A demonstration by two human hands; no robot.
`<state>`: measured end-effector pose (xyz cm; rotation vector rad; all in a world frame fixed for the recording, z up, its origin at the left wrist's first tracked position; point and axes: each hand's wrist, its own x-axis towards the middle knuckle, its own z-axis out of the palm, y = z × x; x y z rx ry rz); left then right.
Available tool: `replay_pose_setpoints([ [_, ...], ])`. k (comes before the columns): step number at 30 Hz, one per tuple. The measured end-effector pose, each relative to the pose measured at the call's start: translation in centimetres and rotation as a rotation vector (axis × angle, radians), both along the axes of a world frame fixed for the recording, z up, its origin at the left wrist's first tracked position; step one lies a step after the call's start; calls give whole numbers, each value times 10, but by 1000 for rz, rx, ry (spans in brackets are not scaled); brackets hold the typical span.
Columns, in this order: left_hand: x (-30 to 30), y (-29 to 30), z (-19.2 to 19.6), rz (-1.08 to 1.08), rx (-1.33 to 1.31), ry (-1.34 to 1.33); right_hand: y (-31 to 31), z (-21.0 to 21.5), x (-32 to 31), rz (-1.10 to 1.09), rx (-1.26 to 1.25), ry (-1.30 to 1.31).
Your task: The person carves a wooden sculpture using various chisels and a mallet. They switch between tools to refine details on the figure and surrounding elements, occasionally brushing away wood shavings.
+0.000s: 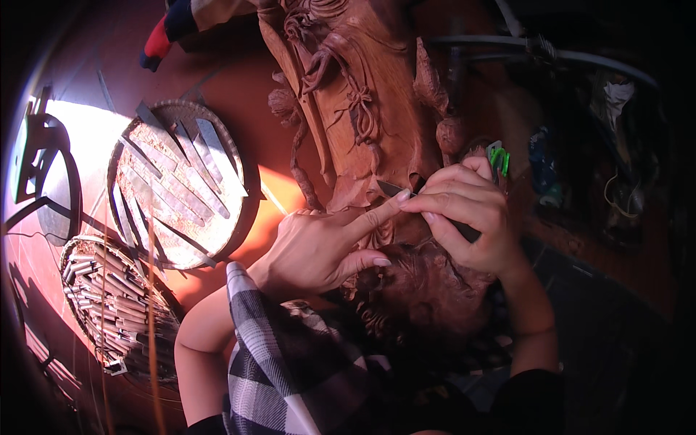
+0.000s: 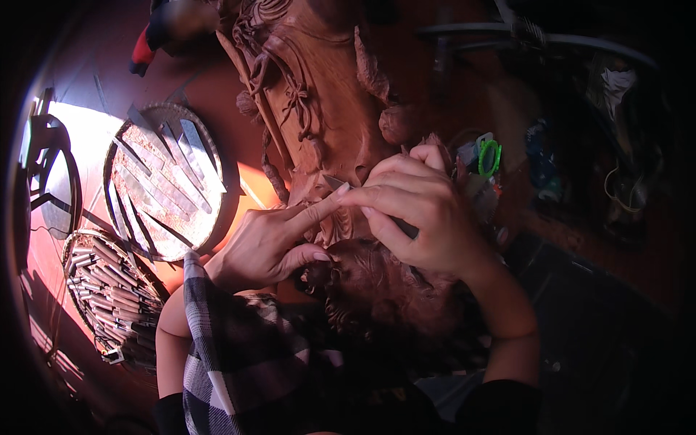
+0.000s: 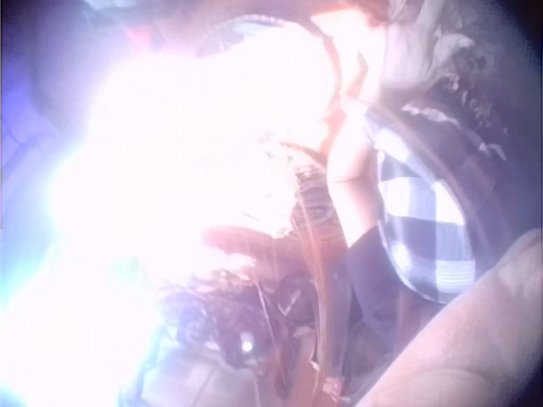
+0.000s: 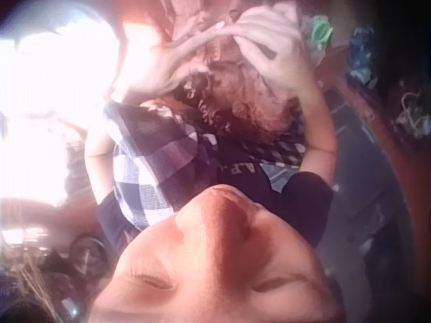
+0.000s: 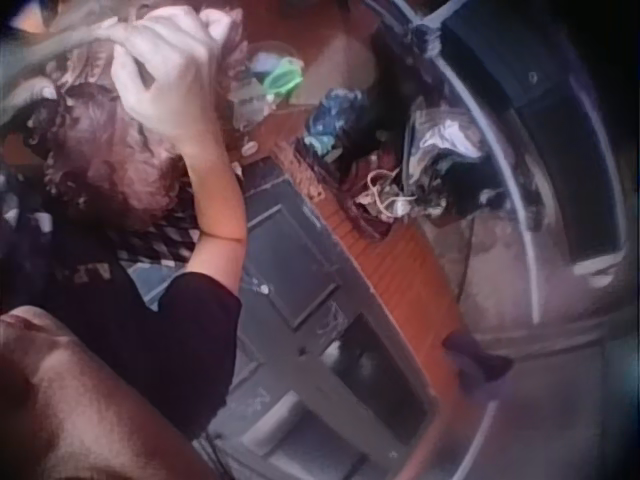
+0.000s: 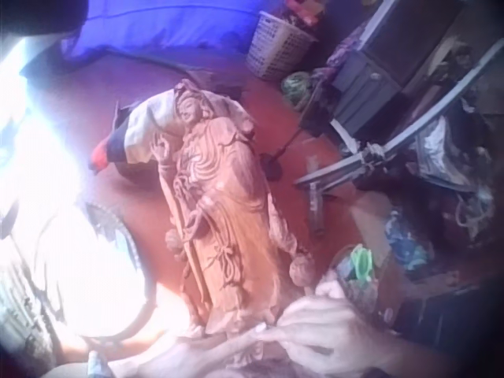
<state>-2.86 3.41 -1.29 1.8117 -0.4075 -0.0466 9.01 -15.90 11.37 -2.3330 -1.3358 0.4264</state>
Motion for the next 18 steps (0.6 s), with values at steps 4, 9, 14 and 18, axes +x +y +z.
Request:
replay_pose_setpoints([
  [4,3,-2,0,-32,93,48,-1,-4,0,-28,47,-12],
  [9,-3,-3,-3,65,145,-192,-6,1,-4,72,69,-29],
  [14,-1,10,26,227,228,-586,5,21,-36,103,119,-65],
  [18,-5,2,26,265,215,-610,1,20,-47,234,86,-253],
])
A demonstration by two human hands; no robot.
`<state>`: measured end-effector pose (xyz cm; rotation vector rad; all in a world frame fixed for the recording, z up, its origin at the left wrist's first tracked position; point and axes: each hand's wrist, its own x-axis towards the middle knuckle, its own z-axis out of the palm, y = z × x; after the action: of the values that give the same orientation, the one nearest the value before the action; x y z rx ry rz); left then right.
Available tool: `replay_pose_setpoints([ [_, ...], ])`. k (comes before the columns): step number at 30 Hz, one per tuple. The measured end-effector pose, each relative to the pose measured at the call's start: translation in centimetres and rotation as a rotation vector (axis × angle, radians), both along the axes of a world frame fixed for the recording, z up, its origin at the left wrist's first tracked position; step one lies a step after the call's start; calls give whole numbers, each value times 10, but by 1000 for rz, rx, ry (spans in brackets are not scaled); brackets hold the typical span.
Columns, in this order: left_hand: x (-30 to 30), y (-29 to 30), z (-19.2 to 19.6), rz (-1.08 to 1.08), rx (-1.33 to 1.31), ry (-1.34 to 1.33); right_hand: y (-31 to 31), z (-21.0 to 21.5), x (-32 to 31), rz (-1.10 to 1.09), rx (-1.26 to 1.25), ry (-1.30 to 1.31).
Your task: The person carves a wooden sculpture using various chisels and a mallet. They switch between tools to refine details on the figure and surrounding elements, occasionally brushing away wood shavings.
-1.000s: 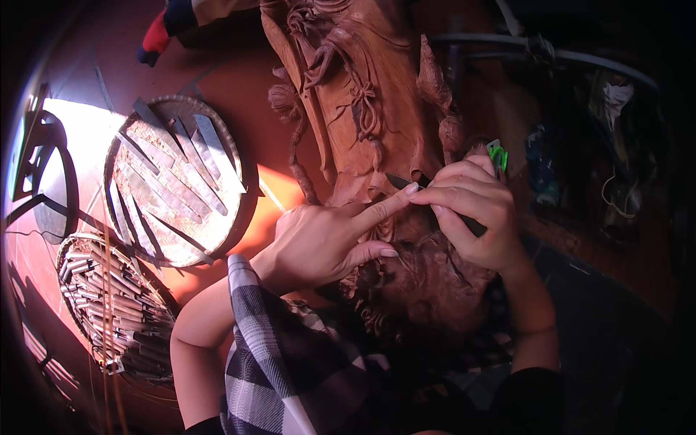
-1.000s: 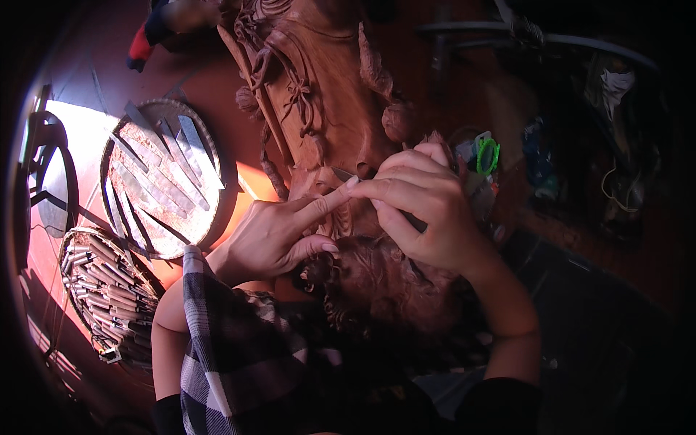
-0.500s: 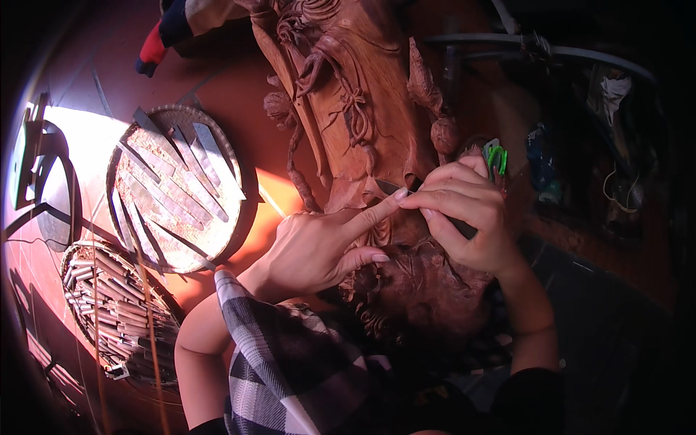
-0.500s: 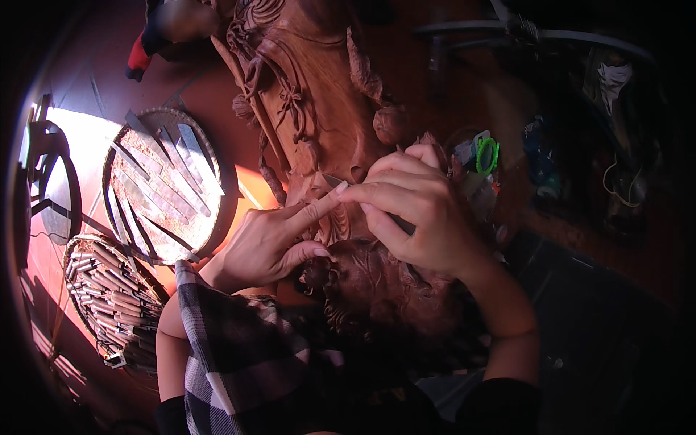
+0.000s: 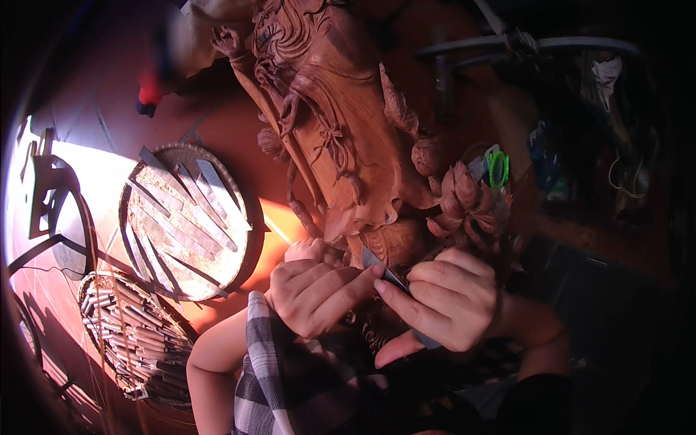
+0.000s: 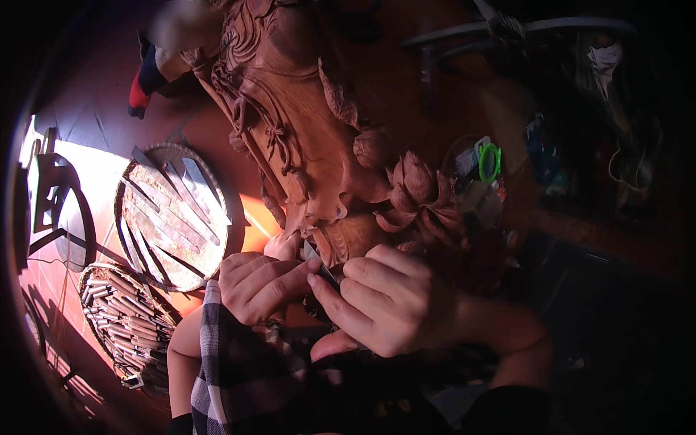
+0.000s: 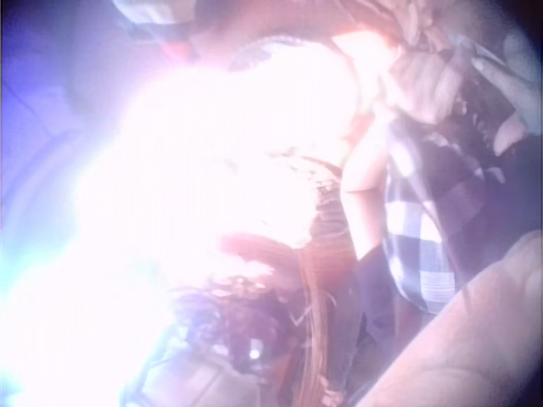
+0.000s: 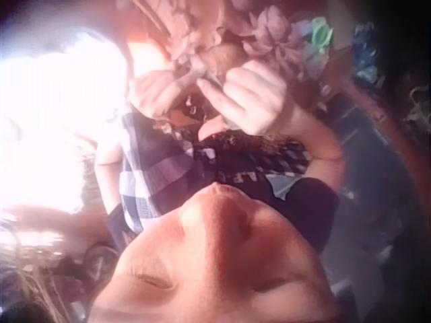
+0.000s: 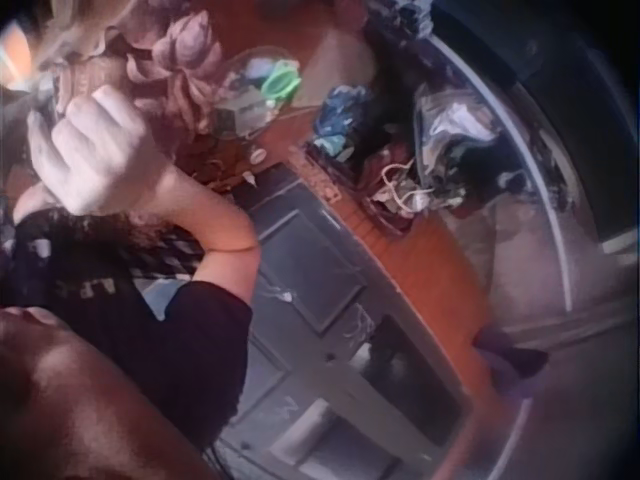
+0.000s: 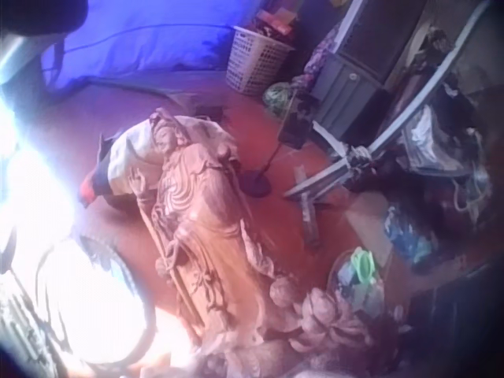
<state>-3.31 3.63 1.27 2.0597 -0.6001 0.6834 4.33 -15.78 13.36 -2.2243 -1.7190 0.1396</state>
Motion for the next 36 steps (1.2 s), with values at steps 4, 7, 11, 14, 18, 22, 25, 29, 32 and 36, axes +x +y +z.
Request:
replay_pose_setpoints([
  [4,1,4,0,-77,-119,145,11,-7,-4,97,81,-208],
  [7,13,0,0,-93,-288,230,25,-12,-9,34,176,-116],
  [11,17,-5,-4,-6,-355,213,45,-43,-9,183,252,449],
  [14,25,-8,-7,25,-313,189,47,-44,-4,219,91,399],
  [18,25,-17,-13,131,-408,246,51,-51,5,245,80,592],
  [22,30,-20,-7,246,-366,171,58,-50,3,183,153,473],
  [25,37,-26,-8,299,-342,130,54,-55,4,176,150,402],
  [29,39,-35,-11,378,-339,45,46,-56,9,230,120,411],
  [32,41,-35,-16,342,-347,12,44,-58,9,220,126,393],
  [36,44,-30,-15,316,-285,34,46,-57,9,174,110,384],
])
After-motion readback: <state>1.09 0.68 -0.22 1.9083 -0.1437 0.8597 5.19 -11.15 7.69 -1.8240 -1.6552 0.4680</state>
